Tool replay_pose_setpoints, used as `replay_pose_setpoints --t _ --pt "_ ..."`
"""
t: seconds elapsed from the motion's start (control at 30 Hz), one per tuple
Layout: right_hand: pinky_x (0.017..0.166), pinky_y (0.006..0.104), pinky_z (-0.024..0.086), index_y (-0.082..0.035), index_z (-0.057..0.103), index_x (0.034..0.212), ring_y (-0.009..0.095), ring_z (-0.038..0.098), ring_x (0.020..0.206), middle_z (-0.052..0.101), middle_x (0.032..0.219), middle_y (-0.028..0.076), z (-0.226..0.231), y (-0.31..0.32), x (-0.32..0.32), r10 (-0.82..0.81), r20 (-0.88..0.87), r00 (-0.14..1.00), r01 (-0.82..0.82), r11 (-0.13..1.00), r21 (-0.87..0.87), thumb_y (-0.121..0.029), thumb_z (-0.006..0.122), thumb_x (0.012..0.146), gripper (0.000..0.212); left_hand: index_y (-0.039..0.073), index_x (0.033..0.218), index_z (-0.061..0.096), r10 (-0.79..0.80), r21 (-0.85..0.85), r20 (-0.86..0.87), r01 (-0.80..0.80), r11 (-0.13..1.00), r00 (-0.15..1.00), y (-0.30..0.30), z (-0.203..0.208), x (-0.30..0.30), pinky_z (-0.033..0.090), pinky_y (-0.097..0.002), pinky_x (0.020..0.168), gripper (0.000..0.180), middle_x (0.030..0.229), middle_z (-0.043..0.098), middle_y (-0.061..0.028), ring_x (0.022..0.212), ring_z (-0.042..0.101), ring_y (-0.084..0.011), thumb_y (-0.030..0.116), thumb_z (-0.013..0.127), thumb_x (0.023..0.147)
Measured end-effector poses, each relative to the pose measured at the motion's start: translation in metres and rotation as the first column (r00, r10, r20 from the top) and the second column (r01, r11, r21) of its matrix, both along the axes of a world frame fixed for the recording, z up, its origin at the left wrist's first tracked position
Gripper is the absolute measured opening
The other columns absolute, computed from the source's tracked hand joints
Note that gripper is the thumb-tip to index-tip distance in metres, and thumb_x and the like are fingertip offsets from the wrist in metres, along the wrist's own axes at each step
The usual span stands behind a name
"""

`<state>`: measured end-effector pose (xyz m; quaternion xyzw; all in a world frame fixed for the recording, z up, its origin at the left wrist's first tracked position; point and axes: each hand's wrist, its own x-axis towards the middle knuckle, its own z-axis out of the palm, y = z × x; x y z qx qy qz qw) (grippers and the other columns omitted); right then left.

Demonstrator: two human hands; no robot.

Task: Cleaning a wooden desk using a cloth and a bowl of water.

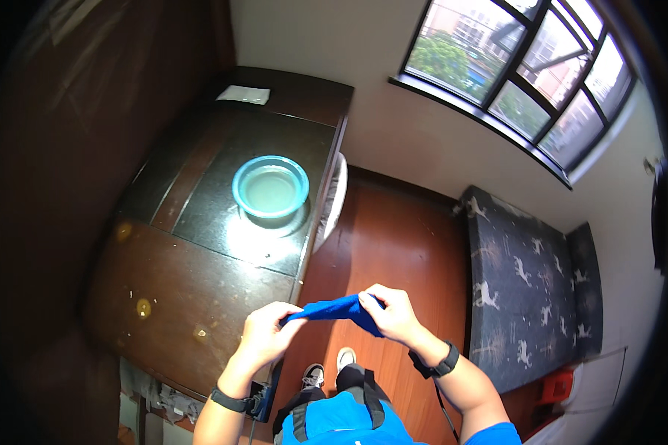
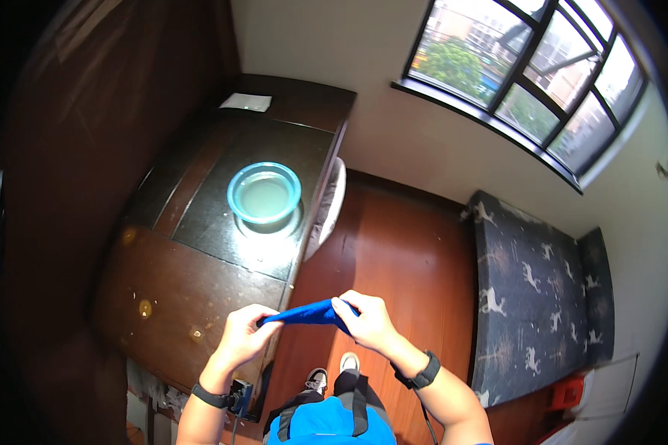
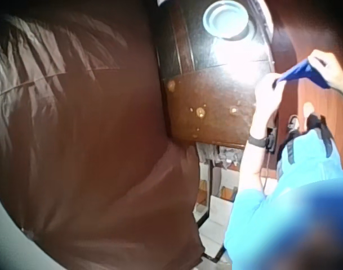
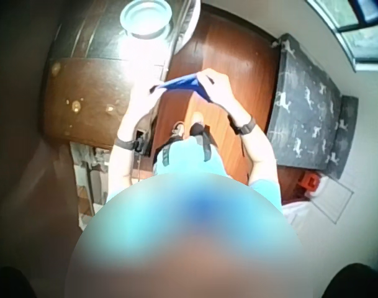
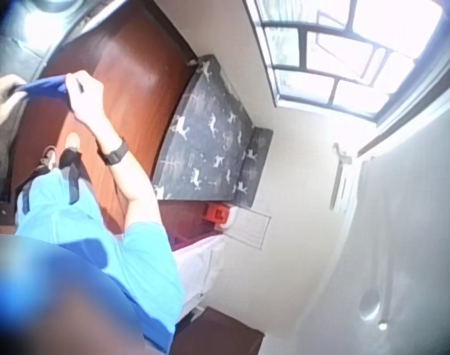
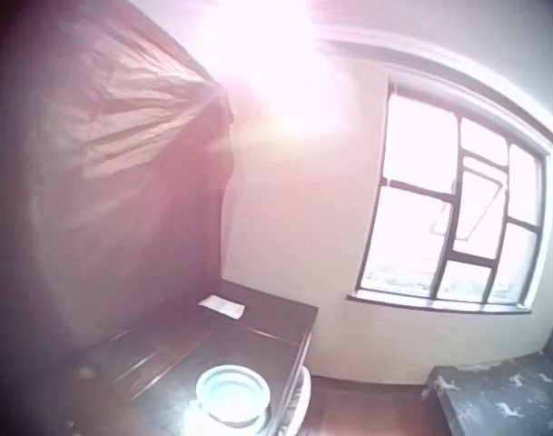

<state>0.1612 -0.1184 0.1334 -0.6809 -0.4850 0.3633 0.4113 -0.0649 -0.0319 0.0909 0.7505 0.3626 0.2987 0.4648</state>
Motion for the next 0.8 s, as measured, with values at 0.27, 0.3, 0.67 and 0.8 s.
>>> replay_pose_setpoints --t 0.27,0.3,0.67,0.8 --pt "0.065 0.028 0.049 0.0 0.066 0.096 0.012 0.06 0.07 0.067 0.08 0.012 0.006 0.185 0.038 0.337 0.133 0.932 -0.358 0.913 0.194 -0.02 0.06 0.09 0.022 0.004 0.094 0.069 0.425 0.068 -0.068 -0.421 0.905 0.903 0.094 0.033 0.02 0.051 -0.0297 0.066 0.017 0.082 0.069 -0.0131 0.072 0.067 -0.0228 0.017 0.061 0.086" --pt "0.066 0.028 0.049 -0.001 0.066 0.097 0.012 0.06 0.071 0.067 0.08 0.012 0.007 0.211 0.042 0.357 0.144 0.923 -0.381 0.898 0.218 -0.02 0.06 0.089 0.022 0.005 0.094 0.069 0.479 0.098 -0.092 -0.471 0.877 0.873 0.109 0.038 0.028 0.051 -0.0301 0.067 0.018 0.082 0.068 -0.0137 0.072 0.067 -0.0243 0.018 0.061 0.087" --pt "0.069 0.0362 0.05 -0.002 0.068 0.087 0.027 0.064 0.078 0.066 0.084 0.015 -0.071 0.412 0.073 0.637 0.487 0.598 -0.792 0.563 0.237 -0.018 0.066 0.082 0.017 0.006 0.095 0.065 0.785 0.27 -0.309 -0.742 0.614 0.537 0.229 -0.028 0.117 0.052 -0.0362 0.074 0.015 0.086 0.066 -0.0147 0.08 0.065 -0.0299 0.012 0.06 0.082" --pt "0.089 0.0416 0.045 -0.002 0.068 0.085 0.033 0.057 0.103 0.061 0.111 0.019 -0.113 0.43 0.076 0.664 0.696 0.273 -0.935 0.354 0.029 -0.014 0.063 0.077 0.015 0.005 0.093 0.06 0.697 0.442 -0.483 -0.54 0.716 0.53 0.241 -0.075 0.147 0.052 -0.0372 0.079 0.021 0.104 0.059 -0.01 0.095 0.059 -0.028 0.006 0.061 0.072"
